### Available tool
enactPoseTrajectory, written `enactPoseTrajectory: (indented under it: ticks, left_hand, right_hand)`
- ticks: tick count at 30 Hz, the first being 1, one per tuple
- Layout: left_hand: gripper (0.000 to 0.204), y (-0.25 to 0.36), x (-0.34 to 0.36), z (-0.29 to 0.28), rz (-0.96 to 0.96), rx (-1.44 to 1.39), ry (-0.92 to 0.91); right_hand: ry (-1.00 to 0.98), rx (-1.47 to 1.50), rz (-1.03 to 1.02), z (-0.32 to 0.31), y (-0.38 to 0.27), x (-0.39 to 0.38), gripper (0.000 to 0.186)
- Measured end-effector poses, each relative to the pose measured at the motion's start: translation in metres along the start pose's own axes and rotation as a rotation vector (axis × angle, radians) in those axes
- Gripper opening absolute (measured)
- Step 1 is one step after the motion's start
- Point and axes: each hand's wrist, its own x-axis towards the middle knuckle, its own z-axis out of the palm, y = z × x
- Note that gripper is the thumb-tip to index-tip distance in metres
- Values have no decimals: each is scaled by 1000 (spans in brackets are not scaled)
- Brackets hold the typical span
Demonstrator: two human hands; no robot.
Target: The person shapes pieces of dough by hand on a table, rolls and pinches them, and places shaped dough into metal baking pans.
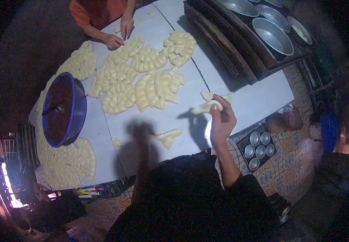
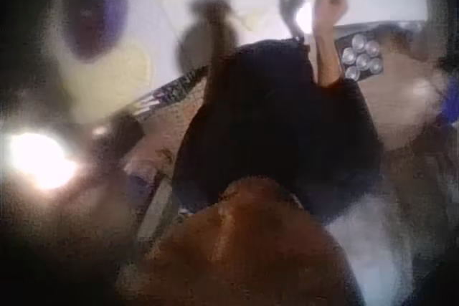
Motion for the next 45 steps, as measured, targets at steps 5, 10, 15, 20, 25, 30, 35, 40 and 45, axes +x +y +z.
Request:
enactPoseTrajectory:
  ticks: [5,10,15,20,25,30,35,40,45]
  left_hand:
    - [29,32,3,-14,-52,520,178]
    - [50,42,-9,-5,-10,751,476]
    - [74,81,-28,23,333,1295,170]
    - [26,30,-32,41,448,791,-283]
    - [52,110,-45,70,111,249,-186]
    - [40,95,-30,89,-269,-744,-274]
    - [39,95,-29,79,-372,-691,-404]
    - [47,102,-38,81,-496,-848,-322]
    - [47,111,-46,64,-564,-776,-241]
  right_hand:
    - [-582,-949,-282,-37,66,-9,38]
    - [-891,-991,-399,22,76,-32,39]
    - [-951,-537,0,19,87,-30,24]
    - [-618,-266,-68,21,28,-21,18]
    - [-407,-349,-288,-8,-10,7,40]
    - [-870,-407,-79,23,-14,-39,49]
    - [-671,-519,-105,12,-4,-32,35]
    - [-1039,-711,-202,14,12,-38,31]
    - [-792,-568,-94,24,34,-50,23]
